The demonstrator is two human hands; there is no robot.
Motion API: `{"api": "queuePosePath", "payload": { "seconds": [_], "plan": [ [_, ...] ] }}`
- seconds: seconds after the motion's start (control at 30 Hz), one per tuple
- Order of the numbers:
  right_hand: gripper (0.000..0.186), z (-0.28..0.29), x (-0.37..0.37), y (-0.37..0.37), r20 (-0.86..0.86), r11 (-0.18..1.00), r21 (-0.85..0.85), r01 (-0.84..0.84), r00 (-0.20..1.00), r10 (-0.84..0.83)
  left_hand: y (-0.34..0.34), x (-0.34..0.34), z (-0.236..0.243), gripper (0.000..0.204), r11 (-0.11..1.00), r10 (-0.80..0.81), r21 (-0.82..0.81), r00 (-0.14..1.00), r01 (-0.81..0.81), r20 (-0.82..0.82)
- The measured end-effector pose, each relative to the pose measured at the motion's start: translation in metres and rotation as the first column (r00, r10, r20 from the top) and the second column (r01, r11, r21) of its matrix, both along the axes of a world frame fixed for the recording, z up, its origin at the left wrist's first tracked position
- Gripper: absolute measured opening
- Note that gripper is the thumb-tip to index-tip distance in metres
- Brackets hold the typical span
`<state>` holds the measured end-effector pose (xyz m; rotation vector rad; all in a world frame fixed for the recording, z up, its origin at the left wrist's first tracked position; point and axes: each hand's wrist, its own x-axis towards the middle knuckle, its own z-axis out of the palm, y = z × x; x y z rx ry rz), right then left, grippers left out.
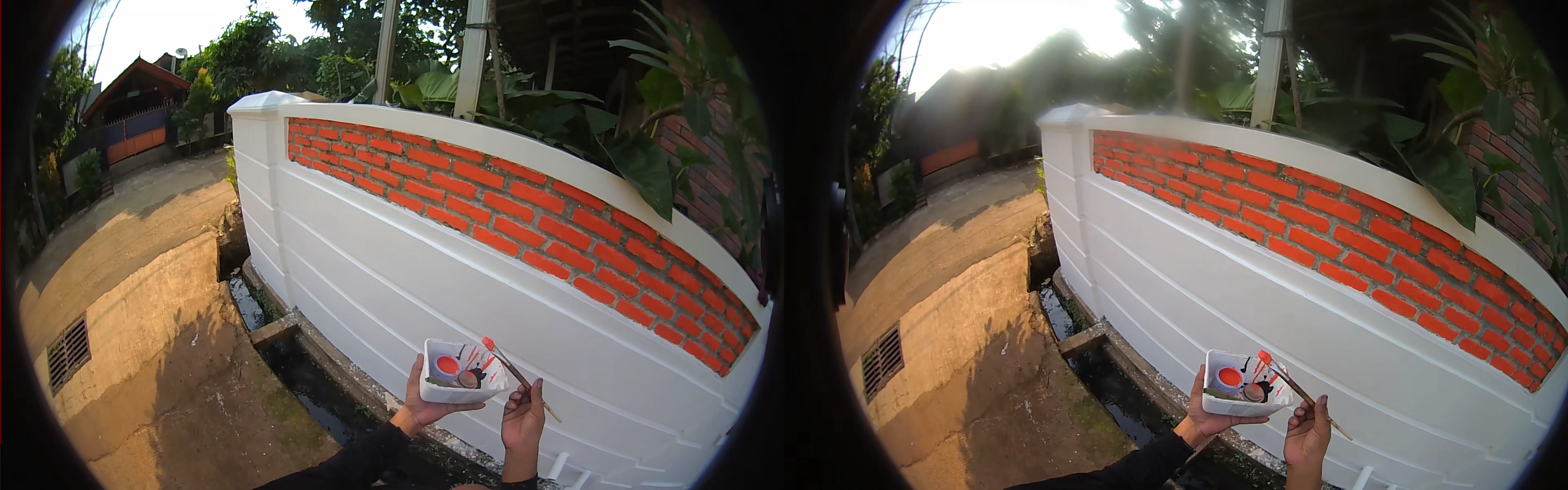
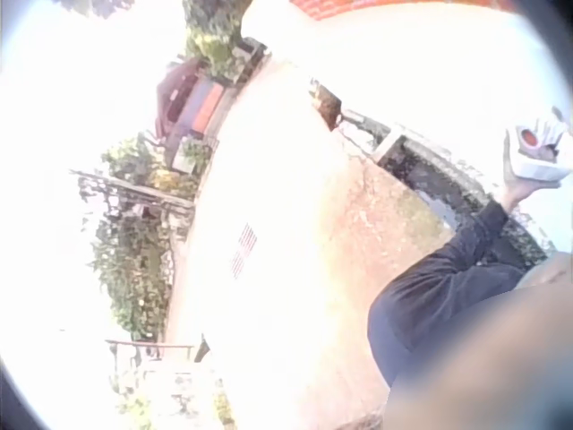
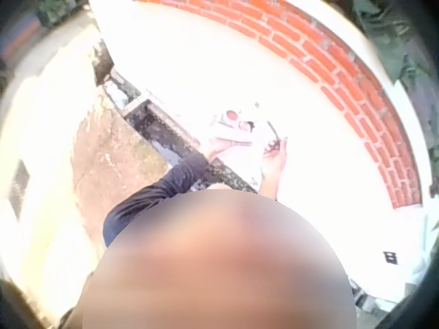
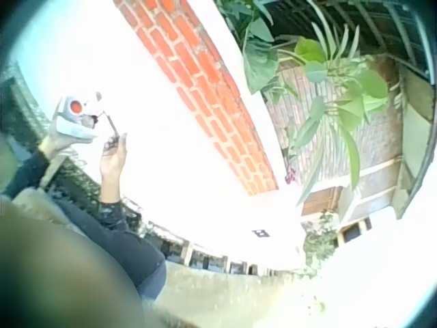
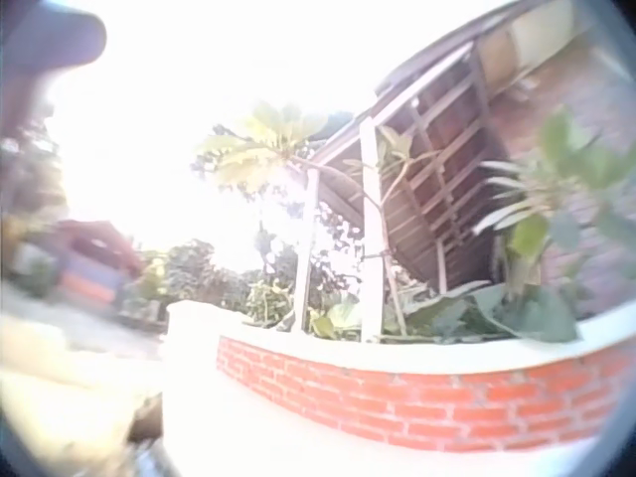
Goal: The recorder is painting the brick pattern on a white wall using red paint and a small brush.
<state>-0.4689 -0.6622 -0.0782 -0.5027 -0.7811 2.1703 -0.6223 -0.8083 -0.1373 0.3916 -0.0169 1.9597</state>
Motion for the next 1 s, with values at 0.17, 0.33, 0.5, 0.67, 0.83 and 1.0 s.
{"api": "queuePosePath", "payload": {
  "seconds": [0.17, 0.33, 0.5, 0.67, 0.83, 1.0],
  "plan": [
    [0.025, -0.002, -0.040, -0.030, 0.030, 0.996, -0.001, -0.088, 0.996, 0.088, -0.041, -0.029, -0.003, 0.107, 0.995, 0.050, 0.089, 0.997, -0.055, 0.056],
    [0.028, 0.006, -0.078, -0.056, 0.002, 0.990, -0.014, -0.141, 0.990, 0.141, -0.071, -0.056, -0.002, 0.106, 0.989, 0.101, 0.100, 0.993, -0.107, 0.068],
    [0.023, -0.001, -0.110, -0.086, -0.062, 0.986, -0.035, -0.162, 0.985, 0.160, -0.093, -0.090, -0.009, 0.107, 0.990, 0.070, 0.117, 0.994, -0.079, 0.080],
    [0.018, -0.010, -0.156, -0.116, -0.094, 0.995, -0.039, -0.096, 0.991, 0.092, -0.112, -0.149, -0.010, 0.109, 0.994, -0.021, 0.112, 0.997, 0.013, 0.069],
    [0.015, -0.021, -0.227, -0.161, -0.177, 1.000, 0.025, 0.010, 0.984, -0.005, -0.146, -0.244, -0.016, 0.109, 0.996, -0.069, 0.051, 0.997, 0.068, 0.019],
    [0.015, -0.016, -0.294, -0.215, -0.214, 0.994, -0.070, 0.082, 0.972, -0.095, -0.193, -0.321, -0.006, 0.108, 0.988, -0.148, 0.032, 0.989, 0.149, -0.028]
  ]
}}
